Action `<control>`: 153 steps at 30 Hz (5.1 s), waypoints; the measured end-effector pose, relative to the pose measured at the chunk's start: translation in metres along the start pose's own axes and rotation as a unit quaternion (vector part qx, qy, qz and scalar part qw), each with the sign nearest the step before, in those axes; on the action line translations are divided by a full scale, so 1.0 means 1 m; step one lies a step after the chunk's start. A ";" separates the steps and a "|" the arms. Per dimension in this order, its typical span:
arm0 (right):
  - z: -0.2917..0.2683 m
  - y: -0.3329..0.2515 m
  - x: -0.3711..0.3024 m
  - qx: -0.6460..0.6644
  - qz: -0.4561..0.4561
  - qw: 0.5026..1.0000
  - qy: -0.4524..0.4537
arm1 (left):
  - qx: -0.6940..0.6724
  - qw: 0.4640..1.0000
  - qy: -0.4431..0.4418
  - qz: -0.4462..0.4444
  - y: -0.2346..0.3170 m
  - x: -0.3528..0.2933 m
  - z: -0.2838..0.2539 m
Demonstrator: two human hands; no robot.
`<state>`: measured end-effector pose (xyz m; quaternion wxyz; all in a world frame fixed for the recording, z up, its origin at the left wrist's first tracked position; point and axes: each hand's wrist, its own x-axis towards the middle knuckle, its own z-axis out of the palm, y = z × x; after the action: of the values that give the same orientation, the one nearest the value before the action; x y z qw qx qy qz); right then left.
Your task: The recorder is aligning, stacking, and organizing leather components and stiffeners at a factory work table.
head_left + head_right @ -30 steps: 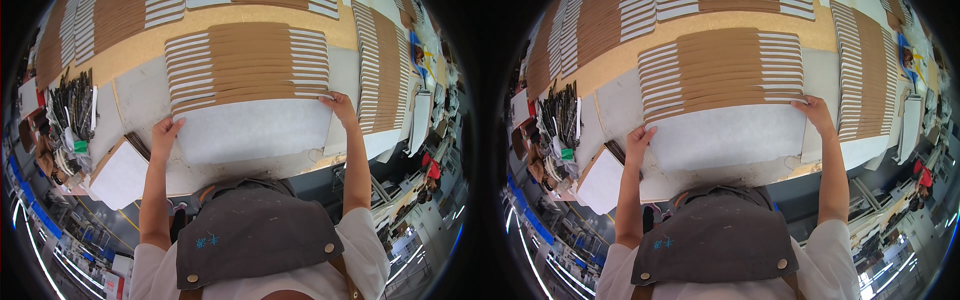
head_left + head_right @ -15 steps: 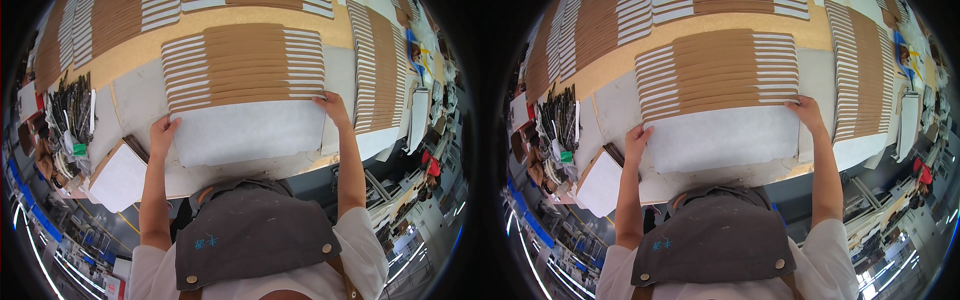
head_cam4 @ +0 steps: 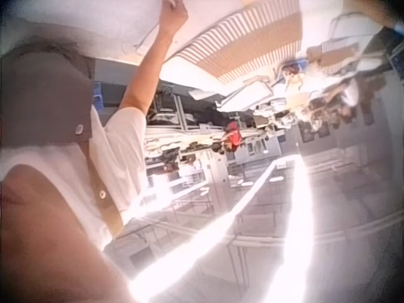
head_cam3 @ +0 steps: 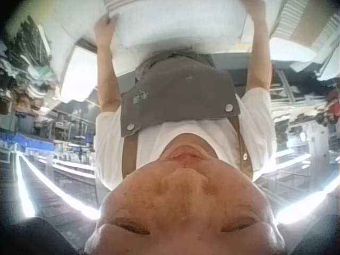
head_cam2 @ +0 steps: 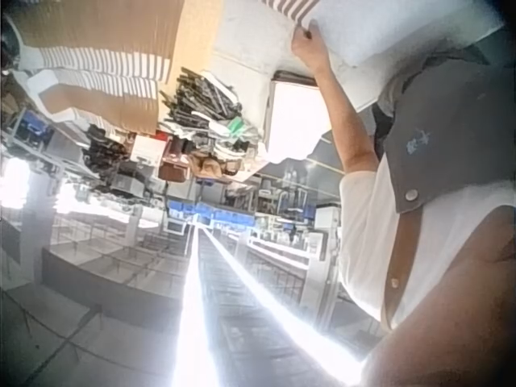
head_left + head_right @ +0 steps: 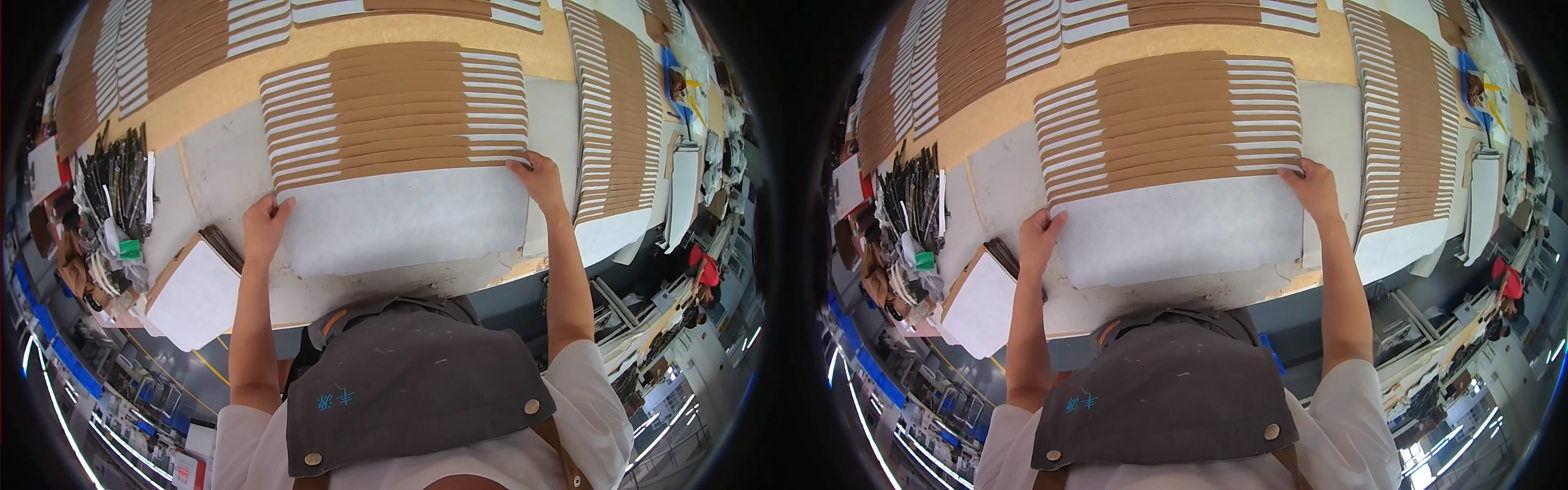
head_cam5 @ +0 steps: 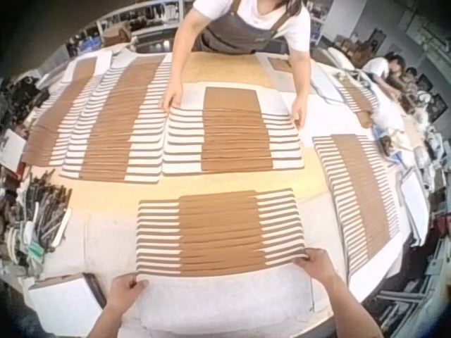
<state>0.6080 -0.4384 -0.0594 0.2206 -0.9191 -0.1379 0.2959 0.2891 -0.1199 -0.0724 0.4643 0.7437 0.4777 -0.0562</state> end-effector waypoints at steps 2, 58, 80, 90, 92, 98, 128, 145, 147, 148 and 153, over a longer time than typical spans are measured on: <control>0.001 0.001 -0.001 0.016 -0.008 1.000 0.022 | 0.007 1.000 -0.005 -0.003 0.005 0.000 -0.003; -0.006 0.004 0.009 -0.011 0.020 1.000 0.019 | -0.003 0.998 0.051 0.041 0.015 0.024 -0.004; 0.051 -0.061 -0.008 -0.084 -0.340 0.933 0.084 | 0.135 0.922 0.029 0.361 0.067 0.027 0.057; -0.010 -0.004 0.006 0.067 -0.067 0.995 0.013 | 0.028 0.995 0.065 0.064 0.022 0.009 0.000; -0.013 0.004 0.004 0.084 -0.016 0.996 -0.026 | -0.019 0.999 0.039 0.009 0.024 -0.001 -0.001; -0.004 0.008 0.000 0.126 0.033 0.991 -0.039 | -0.080 0.996 0.007 -0.048 0.010 0.001 0.002; -0.001 -0.009 -0.008 0.004 -0.243 0.970 -0.009 | 0.032 0.964 0.034 0.262 0.020 0.009 0.017; 0.003 0.013 -0.018 0.110 0.069 0.991 0.013 | -0.001 0.998 0.058 0.002 -0.007 -0.008 0.013; 0.005 0.019 -0.018 0.118 0.069 0.990 0.019 | 0.010 0.998 0.061 0.001 -0.005 -0.007 0.014; 0.006 0.023 -0.017 0.127 0.067 0.989 0.023 | 0.022 0.998 0.067 -0.002 -0.004 -0.006 0.014; 0.014 0.025 -0.017 0.106 0.051 0.991 0.069 | 0.037 0.996 0.082 0.009 -0.003 -0.006 0.014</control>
<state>0.5893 -0.4624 -0.0734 0.3099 -0.9147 -0.0432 0.2560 0.2883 -0.1338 -0.0788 0.3964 0.7669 0.5047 -0.0081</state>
